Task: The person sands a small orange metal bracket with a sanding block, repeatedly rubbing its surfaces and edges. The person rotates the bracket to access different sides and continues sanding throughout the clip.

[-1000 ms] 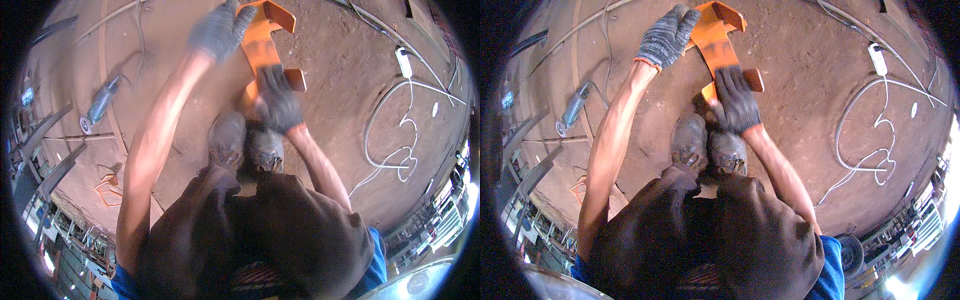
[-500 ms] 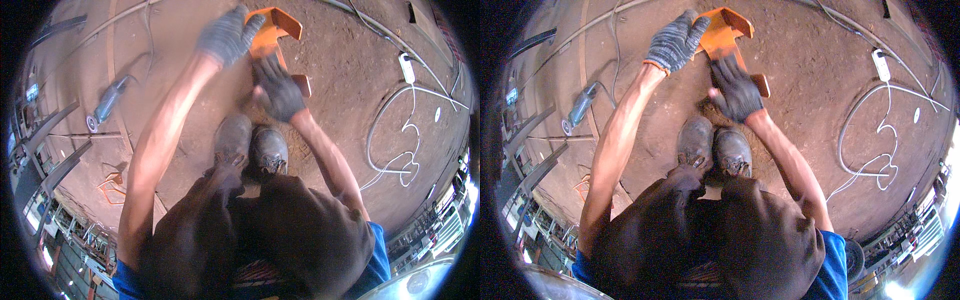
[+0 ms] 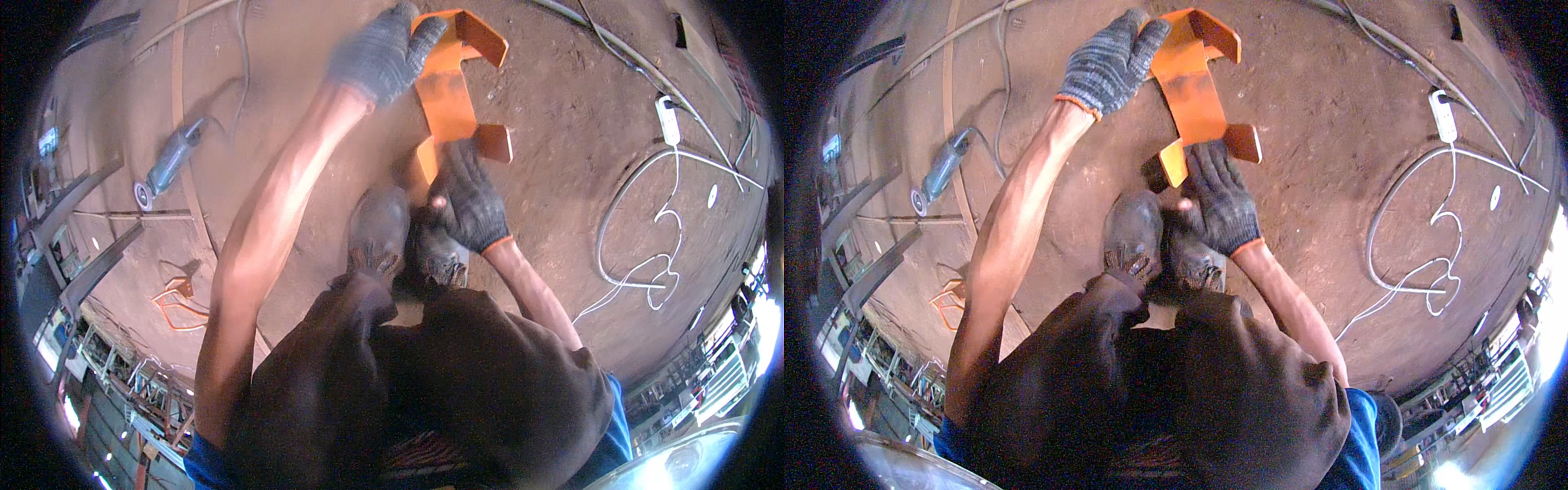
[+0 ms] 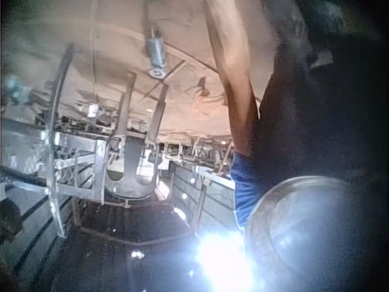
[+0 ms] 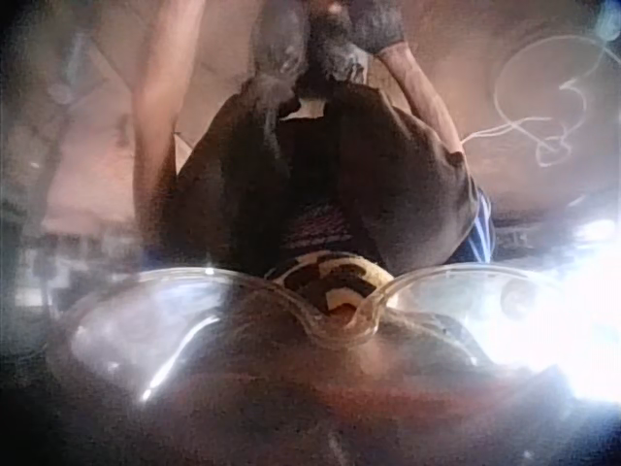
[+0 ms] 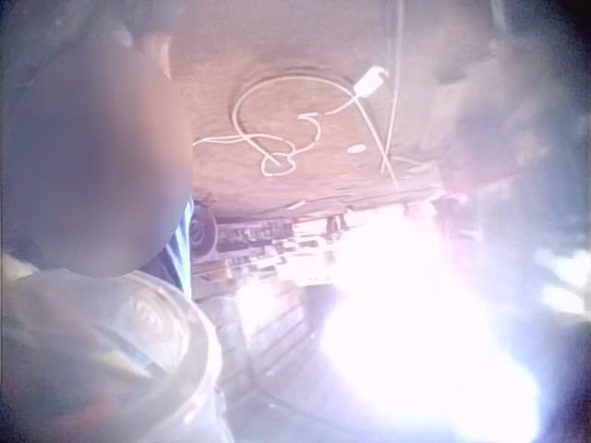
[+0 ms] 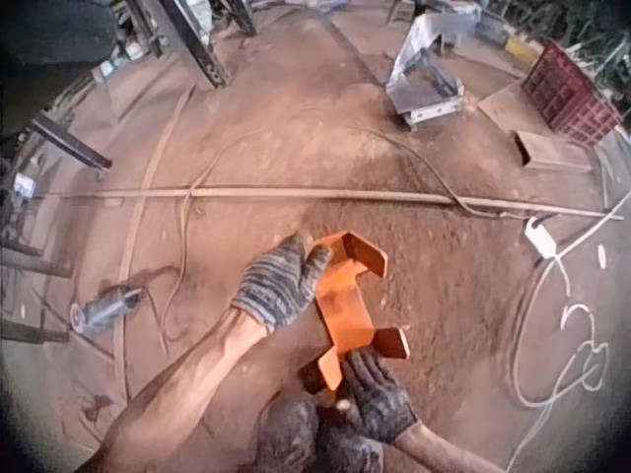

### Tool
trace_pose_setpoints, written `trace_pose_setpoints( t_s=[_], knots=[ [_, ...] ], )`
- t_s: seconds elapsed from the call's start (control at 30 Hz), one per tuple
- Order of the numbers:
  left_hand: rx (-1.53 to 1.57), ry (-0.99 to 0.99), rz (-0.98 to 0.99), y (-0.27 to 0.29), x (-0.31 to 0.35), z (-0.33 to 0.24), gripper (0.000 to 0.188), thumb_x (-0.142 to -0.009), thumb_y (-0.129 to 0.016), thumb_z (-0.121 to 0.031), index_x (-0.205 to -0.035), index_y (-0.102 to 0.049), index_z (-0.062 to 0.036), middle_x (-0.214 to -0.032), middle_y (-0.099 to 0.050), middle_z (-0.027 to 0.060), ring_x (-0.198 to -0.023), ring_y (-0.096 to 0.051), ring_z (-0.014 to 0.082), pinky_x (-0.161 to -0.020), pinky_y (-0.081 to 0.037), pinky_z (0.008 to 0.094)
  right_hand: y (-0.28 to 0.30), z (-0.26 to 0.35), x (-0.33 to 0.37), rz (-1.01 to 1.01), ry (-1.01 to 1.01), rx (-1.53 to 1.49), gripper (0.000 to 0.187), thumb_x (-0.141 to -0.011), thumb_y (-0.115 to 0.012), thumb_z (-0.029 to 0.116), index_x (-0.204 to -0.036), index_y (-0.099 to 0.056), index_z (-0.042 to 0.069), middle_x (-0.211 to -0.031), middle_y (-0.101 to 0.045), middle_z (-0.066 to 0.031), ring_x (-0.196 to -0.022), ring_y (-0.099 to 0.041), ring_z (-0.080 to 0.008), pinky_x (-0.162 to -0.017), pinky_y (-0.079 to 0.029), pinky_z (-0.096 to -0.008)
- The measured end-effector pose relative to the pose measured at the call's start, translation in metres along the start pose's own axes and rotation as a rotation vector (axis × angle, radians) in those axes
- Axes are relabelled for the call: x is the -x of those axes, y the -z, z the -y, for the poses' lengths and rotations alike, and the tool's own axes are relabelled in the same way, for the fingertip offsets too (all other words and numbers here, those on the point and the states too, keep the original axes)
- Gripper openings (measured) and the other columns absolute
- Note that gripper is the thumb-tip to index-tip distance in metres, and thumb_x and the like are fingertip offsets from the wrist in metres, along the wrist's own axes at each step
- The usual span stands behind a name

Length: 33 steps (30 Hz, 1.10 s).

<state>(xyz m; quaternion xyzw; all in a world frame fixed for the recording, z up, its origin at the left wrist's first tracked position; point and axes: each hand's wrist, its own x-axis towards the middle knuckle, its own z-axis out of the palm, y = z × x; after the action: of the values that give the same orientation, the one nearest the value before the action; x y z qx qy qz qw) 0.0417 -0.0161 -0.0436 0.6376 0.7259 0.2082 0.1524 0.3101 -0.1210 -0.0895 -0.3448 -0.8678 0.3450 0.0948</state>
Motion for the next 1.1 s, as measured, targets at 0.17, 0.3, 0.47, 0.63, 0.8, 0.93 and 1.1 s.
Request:
trace_pose_setpoints(
  t_s=[0.17,0.3,0.47,0.63,0.8,0.93,1.1],
  knots=[
    [0.059,-0.028,0.029,-0.011,-0.003,-0.001,0.064,-0.107,-0.038,-0.054,-0.111,-0.065,0.0047,-0.105,-0.068,0.0344,-0.097,-0.066,0.0508,-0.084,-0.054,0.0533,-0.004,-0.027,-0.077,-0.126,0.038,0.068,0.078,-0.103,-0.043,0.057,-0.148,-0.044,-0.008,-0.155,-0.04,-0.032,-0.147,-0.034,-0.0513,-0.122,-0.027,-0.0541],
    [-0.002,0.015,0.003,-0.006,0.004,0.017,0.07,-0.107,-0.037,-0.054,-0.12,-0.064,0.0084,-0.116,-0.067,0.0351,-0.109,-0.065,0.0494,-0.094,-0.053,0.0513,-0.007,-0.006,-0.018,-0.059,0.005,-0.026,0.087,-0.103,-0.033,0.066,-0.152,-0.04,-0.006,-0.158,-0.036,-0.0316,-0.15,-0.03,-0.0488,-0.124,-0.024,-0.0538],
    [-0.171,-0.248,-0.137,-0.029,0.001,0.038,0.063,-0.107,-0.039,-0.051,-0.12,-0.063,0.005,-0.116,-0.068,0.031,-0.108,-0.067,0.0454,-0.088,-0.055,0.0513,-0.006,-0.018,-0.065,-0.149,0.051,0.038,0.083,-0.104,-0.033,0.064,-0.147,-0.046,-0.006,-0.152,-0.044,-0.0311,-0.146,-0.037,-0.048,-0.121,-0.03,-0.0524],
    [0.013,0.018,0.109,-0.025,-0.007,0.045,0.07,-0.105,-0.039,-0.06,-0.137,-0.057,0.0,-0.136,-0.061,0.027,-0.124,-0.06,0.0442,-0.105,-0.05,0.0481,-0.002,-0.017,-0.04,-0.112,0.016,0.012,0.078,-0.105,-0.034,0.059,-0.144,-0.048,-0.008,-0.149,-0.045,-0.0326,-0.143,-0.039,-0.0505,-0.119,-0.033,-0.0526],
    [-0.439,-0.51,0.056,-0.04,0.0,0.094,0.056,-0.104,-0.052,-0.038,-0.15,-0.046,-0.0059,-0.143,-0.054,0.0312,-0.128,-0.058,0.0474,-0.109,-0.048,0.0497,-0.005,-0.011,-0.03,-0.106,0.041,0.036,0.075,-0.105,-0.039,0.056,-0.144,-0.048,-0.006,-0.151,-0.044,-0.0315,-0.144,-0.038,-0.0486,-0.12,-0.03,-0.0541],
    [-0.07,-0.037,0.352,-0.016,-0.009,0.013,0.054,-0.102,-0.056,-0.022,-0.153,-0.043,-0.0125,-0.145,-0.053,0.0312,-0.127,-0.058,0.049,-0.109,-0.049,0.0514,0.004,-0.027,-0.077,-0.185,0.006,0.023,0.071,-0.105,-0.042,0.052,-0.142,-0.049,-0.007,-0.15,-0.045,-0.0318,-0.142,-0.041,-0.0505,-0.117,-0.035,-0.0532],
    [-0.116,-0.021,0.265,0.001,0.003,0.026,0.049,-0.105,-0.05,-0.025,-0.153,-0.045,-0.0152,-0.147,-0.052,0.0291,-0.129,-0.057,0.0487,-0.11,-0.048,0.0513,-0.014,-0.004,-0.035,-0.201,0.056,0.082,0.072,-0.104,-0.044,0.053,-0.142,-0.049,-0.008,-0.151,-0.043,-0.0331,-0.143,-0.038,-0.0519,-0.119,-0.032,-0.0556]
  ],
)
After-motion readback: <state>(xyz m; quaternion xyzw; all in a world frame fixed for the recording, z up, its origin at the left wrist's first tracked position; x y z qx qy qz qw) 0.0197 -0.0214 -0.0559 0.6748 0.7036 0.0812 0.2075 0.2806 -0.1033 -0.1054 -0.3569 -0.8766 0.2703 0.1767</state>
